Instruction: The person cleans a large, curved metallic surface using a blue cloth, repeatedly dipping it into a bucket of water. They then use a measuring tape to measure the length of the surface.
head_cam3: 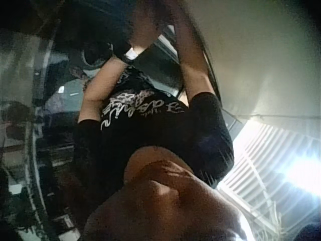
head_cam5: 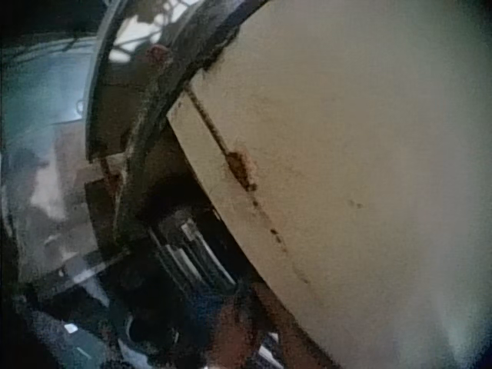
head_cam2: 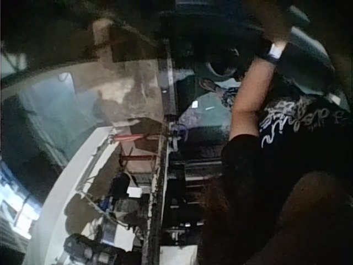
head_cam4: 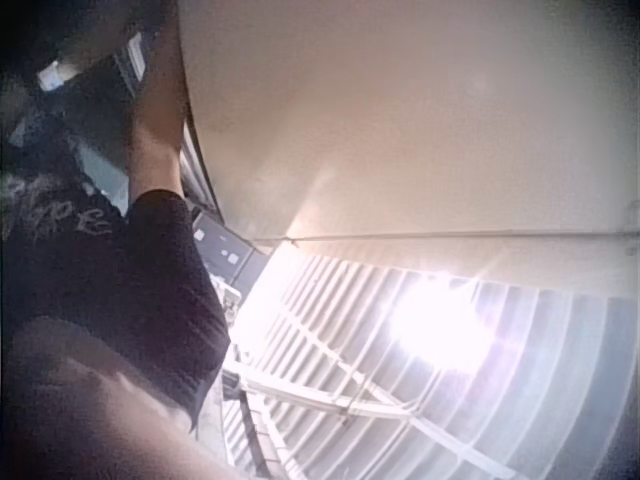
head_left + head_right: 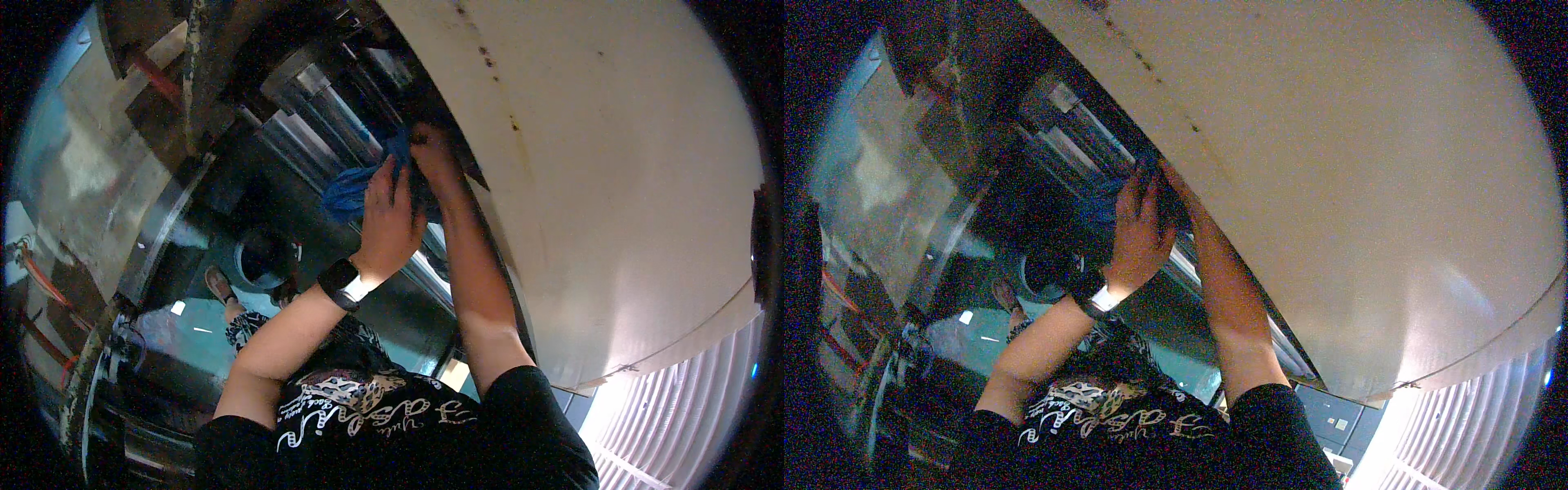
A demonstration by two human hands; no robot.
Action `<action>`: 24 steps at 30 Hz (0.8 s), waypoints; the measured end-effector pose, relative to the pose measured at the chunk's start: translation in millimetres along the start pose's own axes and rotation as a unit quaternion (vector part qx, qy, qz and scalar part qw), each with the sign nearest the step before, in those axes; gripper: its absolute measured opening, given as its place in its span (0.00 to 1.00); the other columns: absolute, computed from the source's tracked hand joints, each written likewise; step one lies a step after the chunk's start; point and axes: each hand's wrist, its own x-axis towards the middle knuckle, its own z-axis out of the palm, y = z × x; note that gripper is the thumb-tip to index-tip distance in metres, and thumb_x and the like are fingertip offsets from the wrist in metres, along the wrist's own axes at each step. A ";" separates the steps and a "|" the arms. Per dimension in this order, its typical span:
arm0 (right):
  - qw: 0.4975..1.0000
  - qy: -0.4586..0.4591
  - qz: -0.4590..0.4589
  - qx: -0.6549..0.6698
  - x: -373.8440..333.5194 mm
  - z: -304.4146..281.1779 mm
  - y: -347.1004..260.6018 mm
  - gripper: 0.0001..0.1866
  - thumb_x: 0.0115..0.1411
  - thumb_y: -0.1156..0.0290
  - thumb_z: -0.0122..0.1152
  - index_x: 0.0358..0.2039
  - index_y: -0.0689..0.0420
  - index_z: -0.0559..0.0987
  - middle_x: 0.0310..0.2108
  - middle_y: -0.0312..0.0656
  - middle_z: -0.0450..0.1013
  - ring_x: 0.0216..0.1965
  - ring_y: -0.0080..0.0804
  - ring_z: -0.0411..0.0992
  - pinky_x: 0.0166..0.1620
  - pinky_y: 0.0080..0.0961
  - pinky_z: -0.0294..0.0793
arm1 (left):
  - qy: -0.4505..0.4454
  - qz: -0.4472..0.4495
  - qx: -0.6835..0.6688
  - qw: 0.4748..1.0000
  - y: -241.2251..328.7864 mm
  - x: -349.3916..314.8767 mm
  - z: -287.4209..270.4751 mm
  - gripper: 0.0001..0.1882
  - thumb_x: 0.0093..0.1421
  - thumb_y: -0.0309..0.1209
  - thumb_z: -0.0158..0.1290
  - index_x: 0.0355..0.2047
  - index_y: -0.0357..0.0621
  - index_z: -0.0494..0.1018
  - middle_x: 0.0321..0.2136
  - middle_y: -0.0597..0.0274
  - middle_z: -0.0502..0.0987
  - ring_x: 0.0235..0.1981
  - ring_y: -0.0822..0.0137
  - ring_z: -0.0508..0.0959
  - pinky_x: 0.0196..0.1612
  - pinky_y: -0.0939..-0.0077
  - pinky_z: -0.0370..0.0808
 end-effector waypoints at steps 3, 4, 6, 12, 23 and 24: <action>0.987 -0.001 0.010 0.161 8.9 4.7 3.1 0.08 0.38 0.77 0.52 0.23 0.60 0.74 0.21 0.42 0.70 0.24 0.29 0.66 0.30 0.26 0.66 | 0.002 0.001 0.004 1.000 -2.8 -0.7 1.4 0.32 0.45 0.26 0.51 0.51 0.28 0.53 0.52 0.35 0.52 0.52 0.39 0.55 0.54 0.52 0.53; 0.993 -0.003 -0.002 0.116 10.7 3.7 -15.2 0.08 0.38 0.77 0.52 0.23 0.60 0.74 0.21 0.40 0.70 0.25 0.28 0.65 0.30 0.26 0.65 | 0.012 0.003 0.013 1.000 -3.9 3.5 -1.2 0.32 0.46 0.26 0.51 0.51 0.28 0.53 0.52 0.35 0.52 0.53 0.39 0.55 0.54 0.52 0.53; 0.999 0.001 -0.024 0.022 15.5 -2.9 -45.8 0.08 0.38 0.76 0.53 0.23 0.60 0.74 0.21 0.38 0.69 0.25 0.27 0.65 0.31 0.25 0.65 | 0.025 -0.005 0.022 0.999 -2.9 8.9 -2.8 0.32 0.46 0.26 0.51 0.51 0.28 0.53 0.52 0.35 0.52 0.53 0.39 0.54 0.55 0.52 0.52; 0.997 -0.006 0.035 0.075 2.3 -1.9 10.8 0.09 0.38 0.76 0.53 0.24 0.62 0.75 0.22 0.41 0.73 0.24 0.30 0.68 0.31 0.26 0.67 | 0.000 -0.002 -0.015 1.000 5.7 -6.8 5.7 0.32 0.47 0.27 0.51 0.51 0.27 0.53 0.53 0.35 0.51 0.53 0.39 0.54 0.54 0.51 0.52; 0.997 0.013 0.014 0.073 14.2 2.9 4.6 0.07 0.39 0.76 0.53 0.23 0.59 0.75 0.21 0.39 0.71 0.24 0.29 0.67 0.30 0.25 0.66 | -0.006 0.003 0.007 1.000 4.6 -3.8 2.4 0.32 0.48 0.29 0.50 0.51 0.27 0.52 0.53 0.34 0.50 0.53 0.39 0.54 0.54 0.52 0.52; 0.997 0.014 0.007 0.071 18.7 11.9 -2.6 0.07 0.40 0.76 0.53 0.23 0.59 0.75 0.21 0.38 0.71 0.24 0.28 0.66 0.30 0.26 0.65 | 0.012 0.003 0.017 1.000 -2.5 0.0 -2.6 0.32 0.47 0.29 0.50 0.51 0.27 0.52 0.54 0.34 0.50 0.53 0.39 0.54 0.54 0.52 0.52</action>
